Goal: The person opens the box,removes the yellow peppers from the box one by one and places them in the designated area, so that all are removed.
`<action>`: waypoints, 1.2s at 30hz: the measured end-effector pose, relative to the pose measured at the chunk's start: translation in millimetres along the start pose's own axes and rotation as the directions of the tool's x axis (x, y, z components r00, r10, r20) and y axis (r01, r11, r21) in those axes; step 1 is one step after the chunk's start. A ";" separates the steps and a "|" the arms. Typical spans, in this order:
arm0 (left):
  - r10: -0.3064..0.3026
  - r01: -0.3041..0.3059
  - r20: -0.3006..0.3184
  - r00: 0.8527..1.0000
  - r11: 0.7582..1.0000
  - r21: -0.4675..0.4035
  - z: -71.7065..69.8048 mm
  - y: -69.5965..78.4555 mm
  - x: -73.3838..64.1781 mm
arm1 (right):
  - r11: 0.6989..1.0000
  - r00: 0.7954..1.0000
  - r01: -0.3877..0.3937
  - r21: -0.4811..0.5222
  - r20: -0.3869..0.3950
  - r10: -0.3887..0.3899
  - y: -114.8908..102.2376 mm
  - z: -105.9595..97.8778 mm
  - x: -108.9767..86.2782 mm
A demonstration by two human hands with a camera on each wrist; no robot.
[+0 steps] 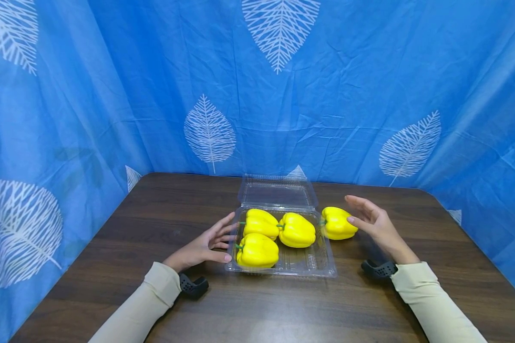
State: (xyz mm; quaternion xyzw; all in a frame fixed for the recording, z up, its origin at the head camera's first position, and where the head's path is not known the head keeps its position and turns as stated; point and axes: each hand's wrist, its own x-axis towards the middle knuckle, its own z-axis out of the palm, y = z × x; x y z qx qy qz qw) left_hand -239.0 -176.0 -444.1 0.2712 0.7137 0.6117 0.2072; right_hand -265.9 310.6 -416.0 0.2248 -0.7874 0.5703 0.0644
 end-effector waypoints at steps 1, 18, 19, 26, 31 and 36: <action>-0.001 0.001 -0.001 1.000 1.000 -0.001 0.0 0.0 0.1 | 1.000 1.000 0.012 -0.011 0.001 -0.012 -1.7 0.5 0.4; -0.004 0.004 0.000 1.000 1.000 -0.005 0.1 1.4 -0.4 | 0.982 0.985 0.162 -0.092 0.077 -0.155 -32.3 20.5 5.2; -0.005 0.005 0.000 1.000 1.000 -0.007 0.3 1.3 -0.4 | 0.981 0.984 0.164 -0.105 0.082 -0.156 -33.4 21.8 5.2; -0.012 0.012 -0.006 1.000 1.000 -0.013 0.8 0.7 -0.7 | 0.973 0.984 0.163 -0.164 0.101 -0.148 -41.0 30.7 8.3; -0.011 0.011 -0.006 1.000 1.000 -0.020 1.1 0.8 -0.3 | 0.973 0.978 0.183 -0.140 0.123 -0.166 -44.5 36.4 11.8; -0.015 0.015 -0.009 1.000 1.000 -0.024 1.1 1.2 0.1 | 0.974 0.974 0.183 -0.132 0.157 -0.162 -47.8 42.9 15.5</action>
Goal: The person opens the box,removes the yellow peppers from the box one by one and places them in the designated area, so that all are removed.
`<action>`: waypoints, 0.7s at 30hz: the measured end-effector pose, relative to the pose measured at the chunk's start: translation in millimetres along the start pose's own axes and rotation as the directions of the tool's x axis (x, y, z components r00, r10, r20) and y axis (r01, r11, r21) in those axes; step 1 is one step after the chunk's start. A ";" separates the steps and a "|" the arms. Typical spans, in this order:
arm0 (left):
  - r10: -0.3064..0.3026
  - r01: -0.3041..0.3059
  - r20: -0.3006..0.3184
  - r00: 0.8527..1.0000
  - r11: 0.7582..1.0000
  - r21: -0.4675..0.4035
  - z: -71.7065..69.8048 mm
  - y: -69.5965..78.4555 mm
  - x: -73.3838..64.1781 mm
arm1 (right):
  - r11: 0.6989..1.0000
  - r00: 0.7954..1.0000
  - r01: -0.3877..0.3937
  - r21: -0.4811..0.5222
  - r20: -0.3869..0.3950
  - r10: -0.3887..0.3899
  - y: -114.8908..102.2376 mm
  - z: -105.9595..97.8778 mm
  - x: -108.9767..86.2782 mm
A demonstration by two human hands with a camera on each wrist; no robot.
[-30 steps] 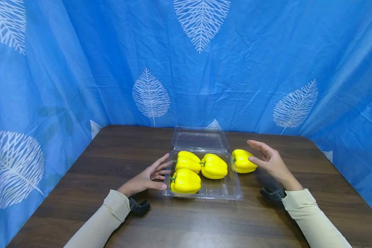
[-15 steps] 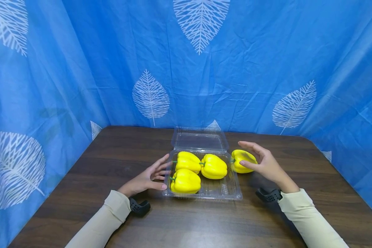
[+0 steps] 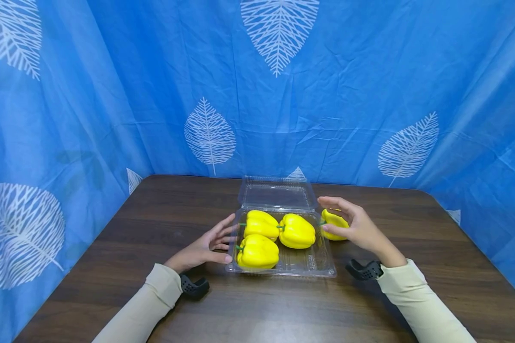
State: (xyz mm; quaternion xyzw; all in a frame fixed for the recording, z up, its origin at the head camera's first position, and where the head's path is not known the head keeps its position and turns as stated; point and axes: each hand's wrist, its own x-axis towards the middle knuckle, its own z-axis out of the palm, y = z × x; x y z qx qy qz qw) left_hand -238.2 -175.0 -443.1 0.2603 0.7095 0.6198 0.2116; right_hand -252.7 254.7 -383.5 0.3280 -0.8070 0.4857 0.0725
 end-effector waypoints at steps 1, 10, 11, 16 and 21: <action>-0.002 0.002 0.000 1.000 1.000 -0.001 -0.1 -0.1 -0.1 | 1.000 1.000 -0.005 -0.005 0.008 0.006 -0.6 1.1 1.0; 0.005 -0.005 0.003 1.000 1.000 0.000 0.3 0.8 0.3 | 0.998 0.996 -0.055 -0.023 0.075 0.057 -7.4 9.8 7.9; 0.005 -0.005 0.003 1.000 1.000 -0.001 0.3 0.9 0.4 | 0.998 0.995 -0.053 -0.029 0.081 0.055 -7.8 10.8 8.5; 0.002 -0.002 0.001 1.000 1.000 -0.002 0.2 1.3 0.5 | 0.996 0.991 -0.067 -0.059 0.109 0.073 -7.5 15.2 10.9; 0.000 0.000 -0.001 1.000 1.000 0.000 0.1 1.1 -0.2 | 0.993 0.985 -0.092 -0.078 0.140 0.102 -7.0 18.4 11.8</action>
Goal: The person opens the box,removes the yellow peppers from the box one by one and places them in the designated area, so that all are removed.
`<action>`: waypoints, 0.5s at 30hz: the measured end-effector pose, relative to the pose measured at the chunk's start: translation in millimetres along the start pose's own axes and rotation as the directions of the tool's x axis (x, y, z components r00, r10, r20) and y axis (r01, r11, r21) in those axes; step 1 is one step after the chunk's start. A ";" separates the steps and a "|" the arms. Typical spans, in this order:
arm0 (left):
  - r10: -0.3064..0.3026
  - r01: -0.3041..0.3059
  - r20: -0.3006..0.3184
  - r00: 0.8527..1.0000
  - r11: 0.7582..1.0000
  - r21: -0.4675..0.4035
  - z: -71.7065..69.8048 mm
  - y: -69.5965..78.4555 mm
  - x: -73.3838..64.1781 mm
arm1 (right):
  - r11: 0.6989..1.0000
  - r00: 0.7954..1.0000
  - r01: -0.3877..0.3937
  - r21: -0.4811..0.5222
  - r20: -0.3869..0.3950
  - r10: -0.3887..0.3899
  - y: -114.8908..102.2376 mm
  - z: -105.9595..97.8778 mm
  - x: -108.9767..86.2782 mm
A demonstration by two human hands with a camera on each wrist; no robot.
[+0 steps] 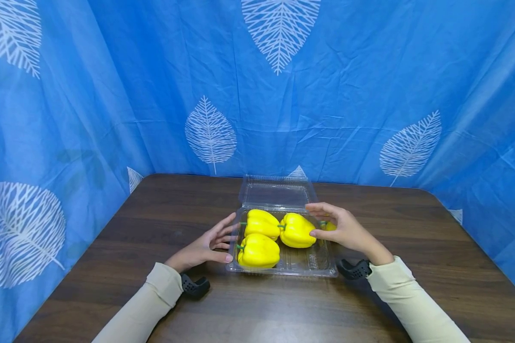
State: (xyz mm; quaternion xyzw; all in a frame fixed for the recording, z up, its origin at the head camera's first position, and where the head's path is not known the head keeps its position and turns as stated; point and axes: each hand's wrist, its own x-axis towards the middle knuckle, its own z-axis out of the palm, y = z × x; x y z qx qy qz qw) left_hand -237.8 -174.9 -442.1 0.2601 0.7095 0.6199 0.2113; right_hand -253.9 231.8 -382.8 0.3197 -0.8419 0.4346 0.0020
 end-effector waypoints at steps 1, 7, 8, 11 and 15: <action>-0.001 0.001 0.000 1.000 1.000 0.001 0.0 -0.1 -0.1 | 1.000 1.000 -0.005 -0.002 0.006 0.005 0.4 0.5 0.2; -0.001 0.001 -0.001 1.000 1.000 0.004 0.1 -0.7 0.4 | 1.000 1.000 -0.017 0.006 0.026 0.017 4.1 4.1 0.3; -0.001 0.001 -0.001 1.000 1.000 0.005 0.2 -0.7 0.5 | 1.000 0.999 -0.019 0.005 0.027 0.019 4.6 4.8 0.1; 0.001 -0.001 -0.003 1.000 1.000 0.009 0.3 0.0 0.4 | 1.000 0.999 -0.021 -0.010 0.030 0.021 6.4 6.5 0.3; 0.004 -0.004 -0.003 1.000 1.000 0.016 0.3 0.6 -0.2 | 0.999 0.999 -0.013 -0.051 0.029 0.014 8.3 8.7 0.8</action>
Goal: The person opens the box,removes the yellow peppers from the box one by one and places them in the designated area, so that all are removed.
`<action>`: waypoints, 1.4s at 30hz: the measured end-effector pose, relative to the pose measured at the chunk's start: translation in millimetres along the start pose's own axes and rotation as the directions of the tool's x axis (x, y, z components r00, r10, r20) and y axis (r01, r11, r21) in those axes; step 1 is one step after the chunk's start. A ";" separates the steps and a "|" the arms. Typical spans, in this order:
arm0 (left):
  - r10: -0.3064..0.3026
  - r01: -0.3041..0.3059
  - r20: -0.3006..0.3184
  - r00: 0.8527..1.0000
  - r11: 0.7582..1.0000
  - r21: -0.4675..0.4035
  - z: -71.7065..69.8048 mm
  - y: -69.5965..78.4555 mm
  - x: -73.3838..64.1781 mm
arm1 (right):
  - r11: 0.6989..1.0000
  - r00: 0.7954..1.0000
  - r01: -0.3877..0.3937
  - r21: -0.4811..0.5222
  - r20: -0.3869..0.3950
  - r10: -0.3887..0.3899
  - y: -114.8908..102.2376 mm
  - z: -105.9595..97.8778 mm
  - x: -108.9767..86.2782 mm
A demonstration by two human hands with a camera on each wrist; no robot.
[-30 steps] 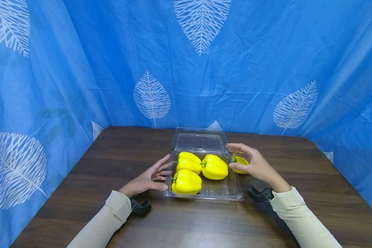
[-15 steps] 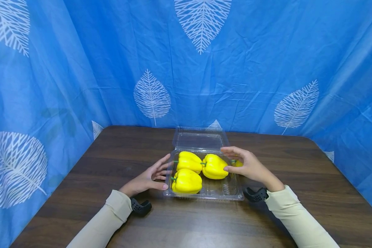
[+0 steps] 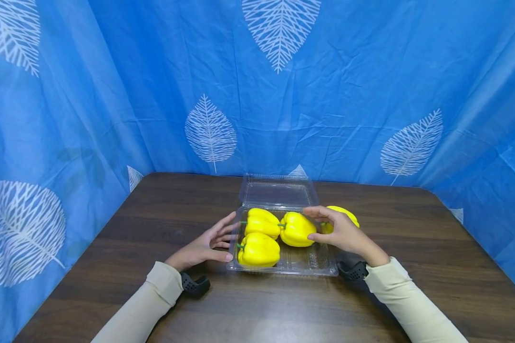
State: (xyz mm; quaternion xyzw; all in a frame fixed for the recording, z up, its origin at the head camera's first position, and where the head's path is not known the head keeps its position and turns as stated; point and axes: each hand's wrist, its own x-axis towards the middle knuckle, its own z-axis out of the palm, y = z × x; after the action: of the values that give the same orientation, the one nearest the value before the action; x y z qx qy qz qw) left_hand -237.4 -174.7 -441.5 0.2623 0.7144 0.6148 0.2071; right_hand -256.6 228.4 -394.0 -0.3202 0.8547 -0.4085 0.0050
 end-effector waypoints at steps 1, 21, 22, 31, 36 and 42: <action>0.001 -0.001 0.001 1.000 1.000 0.001 0.0 0.0 -0.1 | 1.000 1.000 0.004 -0.013 -0.002 -0.004 0.5 0.6 0.0; 0.005 -0.005 0.002 1.000 1.000 0.003 0.6 0.6 -0.1 | 0.964 0.999 -0.036 -0.264 0.027 0.045 -5.9 9.8 0.4; 0.003 -0.003 0.001 1.000 1.000 0.004 0.6 0.8 -0.1 | 0.962 0.998 -0.037 -0.271 0.031 0.047 -6.3 9.9 0.4; -0.007 0.007 0.002 1.000 1.000 0.008 0.5 -1.5 1.3 | 0.955 0.998 -0.038 -0.295 0.030 0.049 -6.8 11.6 -0.3; -0.006 0.006 0.006 1.000 1.000 0.010 1.2 -1.0 1.1 | 0.953 0.999 -0.028 -0.301 0.015 0.034 -4.9 12.9 -1.0; -0.008 0.008 0.001 1.000 1.000 0.007 0.6 -1.0 0.9 | 0.956 1.000 -0.024 -0.291 0.006 0.027 -3.5 13.4 -1.4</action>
State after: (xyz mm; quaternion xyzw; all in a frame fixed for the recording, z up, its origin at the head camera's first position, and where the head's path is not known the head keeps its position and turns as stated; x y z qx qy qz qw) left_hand -237.8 -173.7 -442.6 0.2605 0.7174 0.6114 0.2090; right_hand -250.0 218.3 -400.8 -0.3083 0.9096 -0.2766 -0.0328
